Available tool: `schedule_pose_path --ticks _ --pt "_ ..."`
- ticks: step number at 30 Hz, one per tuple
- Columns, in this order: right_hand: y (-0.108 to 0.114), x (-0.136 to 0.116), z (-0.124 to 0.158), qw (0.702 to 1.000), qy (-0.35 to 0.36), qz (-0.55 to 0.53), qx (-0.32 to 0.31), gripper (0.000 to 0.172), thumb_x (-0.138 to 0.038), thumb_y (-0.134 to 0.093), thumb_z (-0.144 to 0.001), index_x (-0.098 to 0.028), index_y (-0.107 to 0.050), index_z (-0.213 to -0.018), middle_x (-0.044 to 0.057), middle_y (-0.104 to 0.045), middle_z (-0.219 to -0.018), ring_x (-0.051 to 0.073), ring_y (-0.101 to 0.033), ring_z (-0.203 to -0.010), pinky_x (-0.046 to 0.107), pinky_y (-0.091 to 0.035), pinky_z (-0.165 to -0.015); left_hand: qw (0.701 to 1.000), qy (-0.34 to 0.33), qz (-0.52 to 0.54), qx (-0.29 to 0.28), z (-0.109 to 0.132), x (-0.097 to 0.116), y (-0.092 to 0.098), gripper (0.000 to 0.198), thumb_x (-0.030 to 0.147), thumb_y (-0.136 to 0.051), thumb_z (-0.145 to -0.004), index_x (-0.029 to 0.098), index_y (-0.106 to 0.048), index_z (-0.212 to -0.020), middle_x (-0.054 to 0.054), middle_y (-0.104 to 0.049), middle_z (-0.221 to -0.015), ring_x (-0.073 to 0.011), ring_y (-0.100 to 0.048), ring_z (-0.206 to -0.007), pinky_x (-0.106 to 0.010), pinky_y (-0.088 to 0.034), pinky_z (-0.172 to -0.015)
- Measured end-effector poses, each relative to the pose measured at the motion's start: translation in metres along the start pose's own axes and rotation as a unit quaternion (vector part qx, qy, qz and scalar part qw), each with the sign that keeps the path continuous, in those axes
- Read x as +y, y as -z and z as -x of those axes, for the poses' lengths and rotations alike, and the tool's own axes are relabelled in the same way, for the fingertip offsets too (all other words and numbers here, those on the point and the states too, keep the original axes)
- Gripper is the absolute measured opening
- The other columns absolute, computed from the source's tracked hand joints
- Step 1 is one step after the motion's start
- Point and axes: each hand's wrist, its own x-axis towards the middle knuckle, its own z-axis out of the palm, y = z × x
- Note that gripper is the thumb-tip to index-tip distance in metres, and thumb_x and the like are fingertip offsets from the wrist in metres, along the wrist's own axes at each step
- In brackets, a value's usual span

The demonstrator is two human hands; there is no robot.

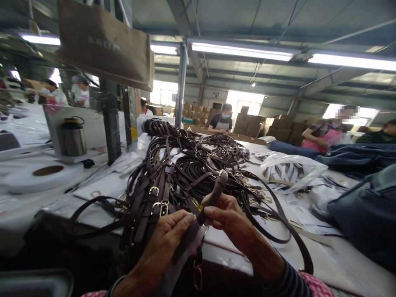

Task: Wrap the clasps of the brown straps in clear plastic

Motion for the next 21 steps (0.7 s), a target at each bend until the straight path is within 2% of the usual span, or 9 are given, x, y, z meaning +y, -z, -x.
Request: schedule_pose_path --ticks 3,5,8,10,13,15,17,19,21 --pt "-0.002 0.000 0.000 0.999 0.011 0.021 -0.034 0.021 -0.028 -0.087 -0.072 -0.014 -0.076 -0.085 -0.002 -0.055 -0.065 0.006 -0.036 -0.053 0.022 -0.022 -0.048 0.997 0.023 0.048 -0.063 -0.006 0.000 0.003 0.048 0.063 -0.064 -0.091 0.016 -0.070 -0.087 -0.005 -0.070 -0.068 -0.0122 -0.057 -0.051 -0.019 -0.038 -0.048" --pt "-0.004 -0.001 0.001 0.998 0.016 0.039 -0.047 0.018 -0.024 -0.086 -0.072 -0.015 -0.076 -0.085 -0.002 -0.057 -0.066 0.007 -0.041 -0.054 0.022 -0.026 -0.050 0.993 0.035 0.078 -0.078 -0.010 -0.001 0.003 0.045 0.060 -0.064 -0.093 0.016 -0.071 -0.091 -0.006 -0.072 -0.071 -0.0126 -0.060 -0.052 -0.019 -0.038 -0.047" --pt "-0.007 0.000 0.004 0.994 0.006 0.056 -0.090 0.017 -0.023 -0.084 -0.075 -0.017 -0.076 -0.089 -0.001 -0.061 -0.070 0.012 -0.053 -0.060 0.024 -0.036 -0.056 0.993 0.034 0.099 -0.058 -0.015 0.001 0.002 0.044 0.058 -0.065 -0.093 0.015 -0.071 -0.088 -0.006 -0.071 -0.070 -0.0116 -0.060 -0.052 -0.018 -0.038 -0.046" --pt "-0.007 0.003 0.004 0.993 0.008 0.058 -0.104 0.021 -0.030 -0.082 -0.081 -0.018 -0.077 -0.097 0.002 -0.064 -0.078 0.014 -0.058 -0.066 0.025 -0.040 -0.060 0.993 0.018 0.107 -0.044 -0.017 0.001 0.000 0.043 0.056 -0.066 -0.093 0.014 -0.071 -0.086 -0.005 -0.071 -0.070 -0.0109 -0.059 -0.054 -0.018 -0.042 -0.050" --pt "-0.003 0.009 0.001 0.998 0.003 0.023 -0.061 0.034 -0.047 -0.076 -0.088 -0.016 -0.077 -0.104 0.004 -0.064 -0.083 0.010 -0.053 -0.063 0.022 -0.033 -0.056 0.994 0.011 0.101 -0.033 -0.019 -0.003 -0.002 0.042 0.056 -0.066 -0.093 0.015 -0.068 -0.086 -0.006 -0.072 -0.070 -0.0113 -0.058 -0.052 -0.019 -0.042 -0.048" --pt "-0.001 0.011 -0.002 0.999 -0.028 -0.013 -0.030 0.031 -0.045 -0.079 -0.085 -0.016 -0.078 -0.097 0.000 -0.060 -0.074 0.006 -0.043 -0.055 0.021 -0.025 -0.051 0.996 0.023 0.090 -0.017 -0.017 -0.008 -0.003 0.044 0.059 -0.066 -0.092 0.015 -0.066 -0.086 -0.006 -0.070 -0.066 -0.0107 -0.053 -0.046 -0.019 -0.037 -0.043" --pt "-0.001 0.009 -0.003 0.999 -0.040 -0.021 -0.022 0.024 -0.036 -0.085 -0.079 -0.015 -0.077 -0.088 -0.003 -0.054 -0.066 0.004 -0.035 -0.051 0.020 -0.021 -0.049 0.994 0.030 0.107 -0.002 -0.014 -0.011 -0.004 0.044 0.060 -0.066 -0.092 0.016 -0.064 -0.088 -0.004 -0.069 -0.065 -0.0101 -0.051 -0.045 -0.019 -0.034 -0.042" --pt "-0.001 0.006 -0.001 0.999 -0.019 0.001 -0.039 0.022 -0.032 -0.085 -0.077 -0.014 -0.076 -0.086 -0.003 -0.053 -0.062 0.004 -0.035 -0.049 0.020 -0.021 -0.048 0.988 0.032 0.152 -0.015 -0.009 -0.010 -0.001 0.046 0.063 -0.061 -0.094 0.018 -0.064 -0.101 -0.005 -0.071 -0.073 -0.0123 -0.058 -0.053 -0.021 -0.040 -0.049" --pt "-0.001 0.001 0.002 0.999 0.005 0.027 -0.046 0.022 -0.031 -0.085 -0.077 -0.013 -0.077 -0.087 -0.002 -0.055 -0.062 0.005 -0.038 -0.050 0.020 -0.022 -0.047 0.981 0.029 0.180 -0.068 -0.003 -0.007 0.004 0.053 0.064 -0.063 -0.092 0.021 -0.060 -0.123 -0.008 -0.074 -0.089 -0.0173 -0.066 -0.070 -0.025 -0.048 -0.061"
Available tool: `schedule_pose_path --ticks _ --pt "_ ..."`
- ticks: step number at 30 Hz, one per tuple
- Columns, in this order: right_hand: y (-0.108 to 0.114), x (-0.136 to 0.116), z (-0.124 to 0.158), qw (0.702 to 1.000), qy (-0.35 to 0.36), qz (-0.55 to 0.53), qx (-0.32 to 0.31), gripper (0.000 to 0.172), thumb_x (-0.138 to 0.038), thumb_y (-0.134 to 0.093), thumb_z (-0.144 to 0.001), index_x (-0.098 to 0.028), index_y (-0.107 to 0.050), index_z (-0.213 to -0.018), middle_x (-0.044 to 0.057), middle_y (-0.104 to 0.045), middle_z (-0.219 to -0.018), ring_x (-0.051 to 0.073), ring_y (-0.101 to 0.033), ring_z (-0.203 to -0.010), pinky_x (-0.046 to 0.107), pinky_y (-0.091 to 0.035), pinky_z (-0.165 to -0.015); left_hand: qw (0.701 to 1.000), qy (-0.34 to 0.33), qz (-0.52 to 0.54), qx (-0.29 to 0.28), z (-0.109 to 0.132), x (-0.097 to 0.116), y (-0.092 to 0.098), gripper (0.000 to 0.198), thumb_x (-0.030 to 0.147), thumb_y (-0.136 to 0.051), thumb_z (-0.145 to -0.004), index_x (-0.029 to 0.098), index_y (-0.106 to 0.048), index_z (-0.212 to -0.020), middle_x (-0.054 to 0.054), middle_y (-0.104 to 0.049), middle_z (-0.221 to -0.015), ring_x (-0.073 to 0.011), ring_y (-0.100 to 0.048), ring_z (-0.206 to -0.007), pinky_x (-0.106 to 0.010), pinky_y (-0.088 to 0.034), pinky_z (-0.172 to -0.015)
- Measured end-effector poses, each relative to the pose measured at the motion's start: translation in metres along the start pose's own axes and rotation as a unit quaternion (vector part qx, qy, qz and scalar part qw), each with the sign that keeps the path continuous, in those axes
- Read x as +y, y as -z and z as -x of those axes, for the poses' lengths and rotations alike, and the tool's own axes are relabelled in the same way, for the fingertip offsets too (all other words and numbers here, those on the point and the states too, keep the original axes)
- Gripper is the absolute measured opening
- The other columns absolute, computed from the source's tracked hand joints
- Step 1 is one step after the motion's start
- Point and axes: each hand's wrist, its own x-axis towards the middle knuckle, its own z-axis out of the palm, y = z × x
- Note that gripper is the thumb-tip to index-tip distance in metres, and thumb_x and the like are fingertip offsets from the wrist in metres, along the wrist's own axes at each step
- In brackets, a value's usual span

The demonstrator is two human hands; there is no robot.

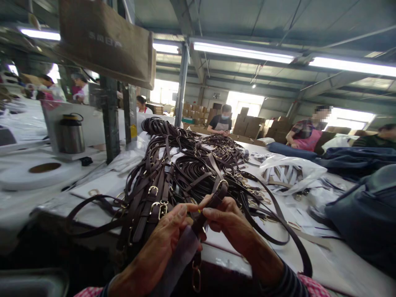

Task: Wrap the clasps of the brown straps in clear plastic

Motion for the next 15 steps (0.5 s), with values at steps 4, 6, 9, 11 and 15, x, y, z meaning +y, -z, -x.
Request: schedule_pose_path --ticks 4,6,9,11,15 --pt "0.000 -0.003 0.004 0.999 0.014 0.014 0.027 0.022 -0.024 -0.089 -0.071 -0.013 -0.077 -0.087 -0.002 -0.058 -0.061 0.005 -0.039 -0.049 0.019 -0.024 -0.044 0.994 -0.017 -0.065 -0.081 0.006 0.002 0.010 0.091 0.032 -0.094 -0.062 0.026 -0.049 -0.141 -0.007 -0.074 -0.109 -0.0229 -0.068 -0.097 -0.031 -0.051 -0.082" --pt "-0.002 -0.001 0.005 0.999 0.030 0.012 0.039 0.026 -0.022 -0.091 -0.067 -0.015 -0.076 -0.087 -0.002 -0.061 -0.065 0.005 -0.042 -0.049 0.018 -0.028 -0.043 0.994 -0.041 -0.083 -0.063 0.002 -0.003 0.013 0.091 0.021 -0.091 -0.060 0.027 -0.049 -0.141 -0.003 -0.074 -0.102 -0.0209 -0.068 -0.090 -0.029 -0.050 -0.077" --pt "-0.005 0.000 0.007 0.998 0.037 0.017 0.040 0.026 -0.022 -0.092 -0.066 -0.016 -0.073 -0.084 -0.002 -0.063 -0.068 0.007 -0.048 -0.051 0.019 -0.033 -0.044 0.994 -0.057 -0.095 -0.025 -0.004 -0.006 0.015 0.076 0.023 -0.086 -0.069 0.026 -0.050 -0.136 0.000 -0.074 -0.095 -0.0194 -0.067 -0.083 -0.028 -0.049 -0.073" --pt "-0.005 -0.001 0.009 0.999 0.034 0.022 0.033 0.024 -0.022 -0.091 -0.067 -0.015 -0.073 -0.081 -0.001 -0.063 -0.068 0.008 -0.049 -0.053 0.019 -0.034 -0.045 0.984 -0.044 -0.172 -0.021 -0.005 -0.005 0.017 0.050 0.033 -0.084 -0.077 0.021 -0.061 -0.120 0.000 -0.073 -0.091 -0.0177 -0.065 -0.081 -0.025 -0.047 -0.071" --pt "-0.003 -0.006 0.011 0.999 0.040 0.018 0.020 0.020 -0.019 -0.089 -0.069 -0.016 -0.073 -0.081 -0.001 -0.064 -0.070 0.007 -0.047 -0.054 0.019 -0.033 -0.047 0.950 0.016 -0.296 -0.095 -0.001 -0.003 0.022 0.059 0.067 -0.053 -0.096 0.013 -0.068 -0.075 -0.002 -0.062 -0.064 -0.0120 -0.051 -0.056 -0.023 -0.035 -0.053"
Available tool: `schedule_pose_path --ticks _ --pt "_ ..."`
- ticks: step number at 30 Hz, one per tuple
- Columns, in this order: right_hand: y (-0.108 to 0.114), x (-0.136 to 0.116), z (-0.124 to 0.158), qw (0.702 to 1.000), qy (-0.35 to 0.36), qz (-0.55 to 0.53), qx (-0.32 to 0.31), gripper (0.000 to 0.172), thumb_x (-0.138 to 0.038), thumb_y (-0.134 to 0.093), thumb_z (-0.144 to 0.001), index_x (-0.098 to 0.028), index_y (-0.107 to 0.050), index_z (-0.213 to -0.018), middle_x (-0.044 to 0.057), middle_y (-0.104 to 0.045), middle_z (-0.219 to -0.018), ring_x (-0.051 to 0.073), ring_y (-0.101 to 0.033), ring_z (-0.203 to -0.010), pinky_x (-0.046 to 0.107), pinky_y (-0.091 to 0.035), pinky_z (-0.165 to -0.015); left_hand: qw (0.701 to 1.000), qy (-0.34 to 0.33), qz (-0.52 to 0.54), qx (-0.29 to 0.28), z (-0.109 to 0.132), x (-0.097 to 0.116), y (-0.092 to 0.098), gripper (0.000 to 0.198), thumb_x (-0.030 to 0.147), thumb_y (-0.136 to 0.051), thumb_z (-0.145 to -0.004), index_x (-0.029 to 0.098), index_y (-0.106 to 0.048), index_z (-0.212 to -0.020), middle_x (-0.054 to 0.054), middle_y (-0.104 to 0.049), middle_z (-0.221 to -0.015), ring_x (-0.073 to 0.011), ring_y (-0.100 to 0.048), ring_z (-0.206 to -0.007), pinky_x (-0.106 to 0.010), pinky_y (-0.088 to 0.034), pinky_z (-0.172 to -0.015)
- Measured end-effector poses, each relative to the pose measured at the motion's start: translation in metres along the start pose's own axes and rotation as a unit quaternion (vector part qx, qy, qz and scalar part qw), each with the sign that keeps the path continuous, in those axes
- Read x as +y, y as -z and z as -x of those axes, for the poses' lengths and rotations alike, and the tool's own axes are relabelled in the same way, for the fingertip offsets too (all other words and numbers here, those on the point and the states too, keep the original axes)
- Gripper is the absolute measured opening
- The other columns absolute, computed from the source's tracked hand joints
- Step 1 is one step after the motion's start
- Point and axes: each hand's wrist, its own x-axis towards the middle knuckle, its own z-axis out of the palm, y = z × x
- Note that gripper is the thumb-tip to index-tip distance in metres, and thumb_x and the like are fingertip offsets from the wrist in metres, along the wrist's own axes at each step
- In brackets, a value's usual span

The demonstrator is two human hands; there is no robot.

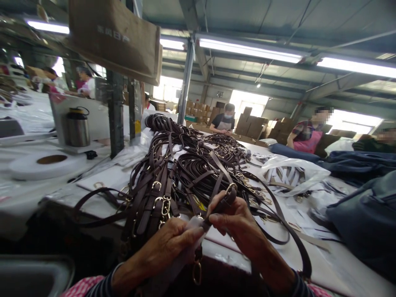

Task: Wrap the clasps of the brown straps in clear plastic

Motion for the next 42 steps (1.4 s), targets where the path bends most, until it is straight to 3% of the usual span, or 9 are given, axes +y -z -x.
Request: schedule_pose_path --ticks 3,7,10,14,17,26,29,35,42 --pt "0.000 0.000 0.000 1.000 -0.001 0.012 0.002 0.020 -0.018 -0.089 -0.069 -0.017 -0.074 -0.081 -0.001 -0.064 -0.071 0.007 -0.043 -0.055 0.020 -0.030 -0.048 0.997 -0.005 0.060 -0.043 0.000 -0.002 -0.001 0.057 0.065 -0.059 -0.090 0.013 -0.067 -0.068 -0.001 -0.054 -0.053 -0.0103 -0.044 -0.046 -0.024 -0.029 -0.047" --pt "-0.006 0.001 -0.002 0.999 -0.008 0.011 -0.034 0.021 -0.018 -0.092 -0.065 -0.017 -0.076 -0.080 0.000 -0.063 -0.080 0.010 -0.051 -0.068 0.021 -0.037 -0.057 0.993 0.033 0.109 -0.023 -0.006 0.002 -0.005 0.030 0.037 -0.085 -0.065 0.015 -0.065 -0.065 0.004 -0.050 -0.049 -0.0076 -0.036 -0.042 -0.023 -0.022 -0.042" --pt "-0.006 0.002 -0.005 0.996 -0.014 0.001 -0.085 0.027 -0.032 -0.092 -0.069 -0.015 -0.078 -0.085 0.004 -0.064 -0.093 0.012 -0.053 -0.074 0.022 -0.041 -0.063 0.995 0.032 0.094 -0.019 -0.008 0.009 -0.006 0.024 0.036 -0.080 -0.071 0.015 -0.069 -0.071 0.004 -0.051 -0.051 -0.0075 -0.037 -0.042 -0.022 -0.023 -0.042" --pt "0.006 0.007 -0.013 0.995 -0.062 -0.078 0.011 0.047 -0.060 -0.081 -0.079 -0.019 -0.076 -0.102 0.003 -0.063 -0.091 0.007 -0.041 -0.061 0.018 -0.032 -0.053 0.995 0.025 0.092 -0.013 -0.007 0.012 -0.004 0.031 0.043 -0.080 -0.073 0.014 -0.071 -0.080 0.005 -0.050 -0.053 -0.0058 -0.034 -0.043 -0.020 -0.023 -0.042" --pt "0.014 0.009 -0.017 0.990 -0.086 -0.090 0.061 0.036 -0.049 -0.088 -0.076 -0.018 -0.074 -0.088 0.001 -0.059 -0.081 0.007 -0.044 -0.062 0.018 -0.035 -0.056 0.993 0.041 0.107 -0.010 -0.004 0.009 -0.002 0.036 0.047 -0.081 -0.069 0.014 -0.067 -0.067 0.004 -0.050 -0.047 -0.0059 -0.035 -0.038 -0.020 -0.022 -0.038" --pt "0.002 -0.012 -0.016 0.989 -0.009 0.011 -0.148 0.024 -0.032 -0.082 -0.077 -0.011 -0.077 -0.087 0.000 -0.056 -0.072 0.008 -0.039 -0.058 0.024 -0.027 -0.054 0.973 0.067 0.192 -0.108 -0.008 0.025 -0.004 0.023 0.030 -0.081 -0.067 0.012 -0.069 -0.062 -0.001 -0.061 -0.051 -0.0075 -0.046 -0.036 -0.019 -0.035 -0.037" --pt "-0.001 -0.011 -0.015 0.992 -0.019 0.027 -0.123 0.022 -0.029 -0.085 -0.074 -0.012 -0.077 -0.086 0.001 -0.057 -0.076 0.009 -0.043 -0.064 0.024 -0.031 -0.058 0.982 0.045 0.161 -0.086 -0.016 0.035 -0.005 0.029 0.035 -0.082 -0.068 0.014 -0.065 -0.057 0.000 -0.059 -0.047 -0.0072 -0.046 -0.036 -0.018 -0.034 -0.038" --pt "0.000 -0.002 -0.018 0.989 -0.052 -0.135 0.033 0.027 -0.036 -0.087 -0.077 -0.021 -0.076 -0.098 -0.001 -0.058 -0.083 0.008 -0.048 -0.066 0.018 -0.037 -0.057 0.988 0.030 0.146 -0.049 -0.021 0.034 -0.010 0.031 0.037 -0.083 -0.068 0.015 -0.063 -0.059 0.005 -0.051 -0.044 -0.0048 -0.038 -0.035 -0.018 -0.026 -0.037" --pt "-0.002 -0.005 -0.021 0.998 -0.026 -0.051 -0.022 0.023 -0.028 -0.090 -0.070 -0.015 -0.071 -0.075 -0.002 -0.056 -0.070 0.009 -0.047 -0.062 0.021 -0.037 -0.056 0.972 0.043 0.204 -0.111 -0.019 0.030 -0.008 0.025 0.034 -0.079 -0.064 0.014 -0.065 -0.061 -0.002 -0.061 -0.051 -0.0082 -0.046 -0.037 -0.019 -0.034 -0.038"
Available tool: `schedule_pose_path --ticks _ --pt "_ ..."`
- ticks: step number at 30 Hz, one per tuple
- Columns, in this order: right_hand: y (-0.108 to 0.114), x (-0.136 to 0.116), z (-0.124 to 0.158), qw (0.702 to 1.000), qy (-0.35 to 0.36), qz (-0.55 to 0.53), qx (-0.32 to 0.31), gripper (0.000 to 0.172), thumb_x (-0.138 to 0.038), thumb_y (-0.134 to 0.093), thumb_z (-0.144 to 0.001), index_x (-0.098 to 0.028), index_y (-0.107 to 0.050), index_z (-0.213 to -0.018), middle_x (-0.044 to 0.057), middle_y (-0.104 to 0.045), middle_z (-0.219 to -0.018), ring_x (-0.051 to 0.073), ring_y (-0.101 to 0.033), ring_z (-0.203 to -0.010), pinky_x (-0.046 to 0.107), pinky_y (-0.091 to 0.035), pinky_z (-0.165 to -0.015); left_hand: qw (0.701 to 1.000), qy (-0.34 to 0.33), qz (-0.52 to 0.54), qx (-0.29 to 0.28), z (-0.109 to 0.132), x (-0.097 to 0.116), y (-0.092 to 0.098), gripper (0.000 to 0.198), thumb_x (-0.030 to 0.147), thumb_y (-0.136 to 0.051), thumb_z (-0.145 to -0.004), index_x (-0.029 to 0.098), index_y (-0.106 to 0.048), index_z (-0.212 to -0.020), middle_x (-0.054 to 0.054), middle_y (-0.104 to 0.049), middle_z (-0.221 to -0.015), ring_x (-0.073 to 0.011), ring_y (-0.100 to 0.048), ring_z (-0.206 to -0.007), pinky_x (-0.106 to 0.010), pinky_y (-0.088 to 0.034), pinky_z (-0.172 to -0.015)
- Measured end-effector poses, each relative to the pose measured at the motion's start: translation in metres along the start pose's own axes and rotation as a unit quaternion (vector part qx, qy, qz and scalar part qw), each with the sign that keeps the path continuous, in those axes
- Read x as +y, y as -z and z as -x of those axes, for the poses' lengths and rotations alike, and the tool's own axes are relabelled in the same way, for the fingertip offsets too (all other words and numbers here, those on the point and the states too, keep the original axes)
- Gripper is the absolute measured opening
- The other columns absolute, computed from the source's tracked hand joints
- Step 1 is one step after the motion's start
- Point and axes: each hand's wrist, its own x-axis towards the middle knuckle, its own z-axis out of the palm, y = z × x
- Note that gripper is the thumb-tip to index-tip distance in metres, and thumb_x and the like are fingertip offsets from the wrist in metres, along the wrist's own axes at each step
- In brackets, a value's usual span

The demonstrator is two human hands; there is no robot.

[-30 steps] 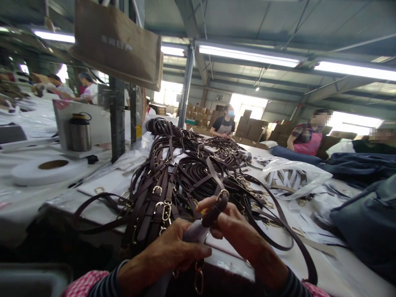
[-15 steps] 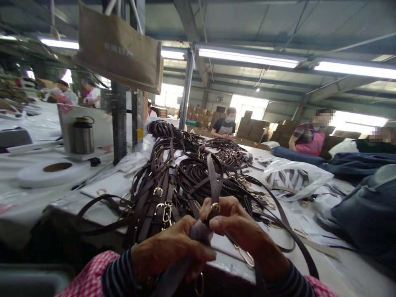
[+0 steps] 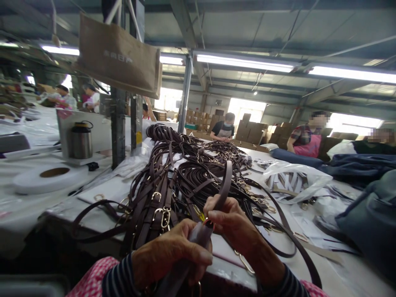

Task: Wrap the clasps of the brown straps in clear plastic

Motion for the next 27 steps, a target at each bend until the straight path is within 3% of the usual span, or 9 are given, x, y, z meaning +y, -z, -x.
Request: schedule_pose_path --ticks 2,6,9,12,16,19,23,27 --pt "0.000 0.001 0.000 0.999 0.011 0.038 -0.025 0.021 -0.026 -0.089 -0.072 -0.015 -0.072 -0.076 -0.002 -0.058 -0.067 0.009 -0.049 -0.060 0.022 -0.037 -0.058 1.000 -0.003 -0.006 0.011 -0.002 0.003 -0.002 0.029 0.037 -0.080 -0.067 0.013 -0.065 -0.063 -0.001 -0.061 -0.051 -0.0081 -0.047 -0.039 -0.019 -0.035 -0.041" --pt "-0.001 0.000 -0.002 0.995 0.018 0.087 -0.047 0.025 -0.035 -0.086 -0.079 -0.014 -0.073 -0.078 0.001 -0.062 -0.071 0.011 -0.054 -0.063 0.024 -0.039 -0.058 0.995 -0.027 -0.051 0.085 -0.010 0.010 -0.008 0.037 0.045 -0.081 -0.072 0.014 -0.063 -0.063 0.001 -0.056 -0.048 -0.0067 -0.043 -0.038 -0.020 -0.032 -0.042" --pt "0.000 -0.009 -0.011 0.998 0.036 0.047 0.031 0.035 -0.049 -0.080 -0.085 -0.014 -0.076 -0.083 0.002 -0.064 -0.080 0.010 -0.053 -0.065 0.021 -0.038 -0.055 0.992 -0.041 -0.078 0.095 -0.016 0.013 -0.007 0.042 0.052 -0.079 -0.076 0.014 -0.064 -0.067 0.000 -0.060 -0.052 -0.0077 -0.046 -0.039 -0.020 -0.035 -0.043" --pt "0.000 -0.026 -0.025 0.990 0.059 -0.043 0.119 0.034 -0.047 -0.089 -0.074 -0.018 -0.076 -0.086 0.001 -0.068 -0.085 0.010 -0.056 -0.071 0.020 -0.043 -0.059 0.988 -0.062 -0.081 0.114 -0.017 0.017 -0.001 0.042 0.053 -0.080 -0.080 0.014 -0.067 -0.086 0.000 -0.064 -0.057 -0.0083 -0.048 -0.043 -0.019 -0.035 -0.045" --pt "0.001 -0.043 -0.034 0.985 0.095 -0.021 0.140 0.040 -0.049 -0.092 -0.069 -0.015 -0.075 -0.080 0.001 -0.067 -0.073 0.010 -0.055 -0.064 0.019 -0.033 -0.050 0.985 -0.114 0.008 0.131 -0.005 0.027 0.004 0.040 0.045 -0.081 -0.083 0.016 -0.064 -0.105 -0.002 -0.070 -0.073 -0.0097 -0.056 -0.057 -0.019 -0.042 -0.055" --pt "0.004 -0.048 -0.035 0.983 0.104 0.005 0.153 0.044 -0.055 -0.089 -0.070 -0.015 -0.076 -0.081 0.003 -0.068 -0.072 0.010 -0.055 -0.062 0.019 -0.031 -0.049 0.982 -0.100 0.042 0.153 0.008 0.031 0.005 0.039 0.047 -0.078 -0.087 0.015 -0.066 -0.107 -0.009 -0.074 -0.088 -0.0151 -0.065 -0.072 -0.023 -0.050 -0.065" --pt "0.000 -0.051 -0.034 0.985 0.099 0.013 0.142 0.048 -0.062 -0.085 -0.071 -0.016 -0.078 -0.081 0.003 -0.069 -0.073 0.010 -0.051 -0.058 0.020 -0.031 -0.048 0.972 -0.099 0.004 0.212 0.016 0.030 0.001 0.037 0.049 -0.078 -0.087 0.013 -0.072 -0.092 -0.006 -0.072 -0.079 -0.0110 -0.059 -0.064 -0.019 -0.044 -0.058" --pt "-0.027 -0.041 -0.025 0.983 0.140 0.092 0.080 0.045 -0.061 -0.076 -0.084 -0.016 -0.081 -0.086 0.004 -0.070 -0.081 0.009 -0.049 -0.060 0.023 -0.038 -0.055 0.951 -0.129 0.000 0.280 0.016 0.044 -0.007 0.038 0.051 -0.084 -0.080 0.015 -0.071 -0.087 -0.001 -0.069 -0.073 -0.0085 -0.055 -0.059 -0.016 -0.040 -0.052"
